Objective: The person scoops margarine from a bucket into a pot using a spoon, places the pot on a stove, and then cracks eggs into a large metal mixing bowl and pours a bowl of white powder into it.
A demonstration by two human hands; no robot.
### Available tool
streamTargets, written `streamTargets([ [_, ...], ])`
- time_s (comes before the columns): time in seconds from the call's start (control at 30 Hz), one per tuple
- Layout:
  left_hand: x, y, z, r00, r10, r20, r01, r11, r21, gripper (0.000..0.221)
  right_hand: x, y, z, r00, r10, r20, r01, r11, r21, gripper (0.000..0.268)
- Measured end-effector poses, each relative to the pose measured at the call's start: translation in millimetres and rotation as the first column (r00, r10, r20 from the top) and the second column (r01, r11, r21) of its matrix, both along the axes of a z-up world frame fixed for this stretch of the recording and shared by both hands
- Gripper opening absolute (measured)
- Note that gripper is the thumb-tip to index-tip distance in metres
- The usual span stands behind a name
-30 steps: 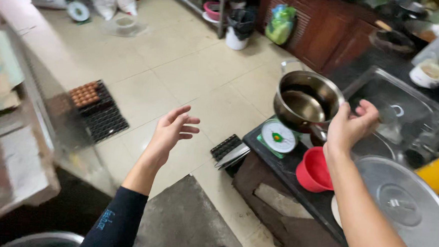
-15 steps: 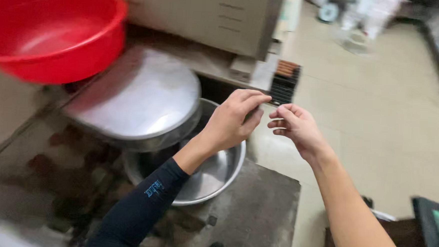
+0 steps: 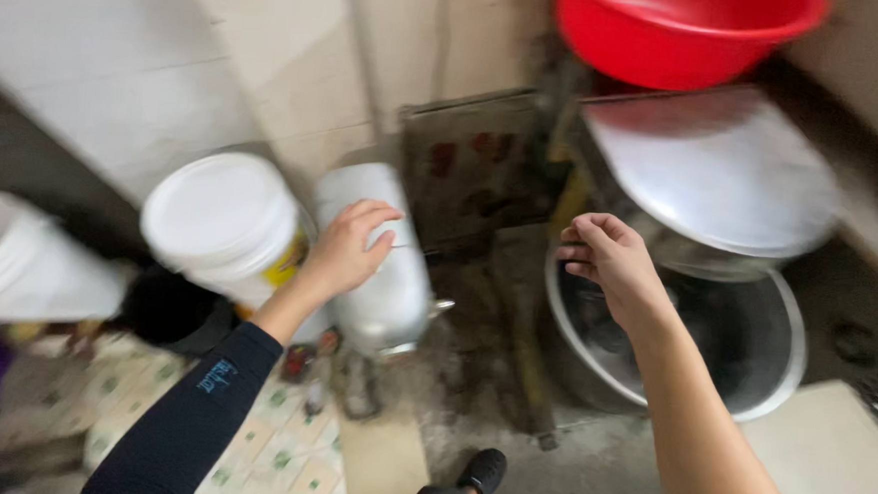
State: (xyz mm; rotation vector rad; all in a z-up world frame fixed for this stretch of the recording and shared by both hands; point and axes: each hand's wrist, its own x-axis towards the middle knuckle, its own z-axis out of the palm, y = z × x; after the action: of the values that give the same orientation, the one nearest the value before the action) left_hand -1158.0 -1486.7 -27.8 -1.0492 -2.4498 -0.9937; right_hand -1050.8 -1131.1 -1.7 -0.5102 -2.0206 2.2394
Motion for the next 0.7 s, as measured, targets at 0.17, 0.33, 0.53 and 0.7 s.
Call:
streamTargets([
  [0.17, 5, -140, -15, 0.96, 0.273, 0.059, -0.261, 0.952, -0.16, 0.033, -44, -100, 0, 0.978, 0.203, 0.045, -0.198, 0.975, -0.101, 0.017],
  [0.33, -13, -230, -48, 0.881, 0.464, 0.09, -0.428, 0.865, -0.263, 0.043, -90, -163, -6, 0.958, 0.279, 0.073, -0.265, 0.951, -0.163, 0.015],
  [0.53, -89, -290, -125, 0.837, 0.505, 0.21, -0.399, 0.827, -0.396, 0.051, -167, -243, -45, 0.945, 0.276, 0.173, -0.252, 0.956, -0.15, 0.019],
  [0.7, -159, -314, -188, 0.902, 0.402, 0.156, -0.287, 0.83, -0.477, 0.054, -226, -301, -69, 0.937, 0.254, 0.238, -0.218, 0.961, -0.168, 0.023],
])
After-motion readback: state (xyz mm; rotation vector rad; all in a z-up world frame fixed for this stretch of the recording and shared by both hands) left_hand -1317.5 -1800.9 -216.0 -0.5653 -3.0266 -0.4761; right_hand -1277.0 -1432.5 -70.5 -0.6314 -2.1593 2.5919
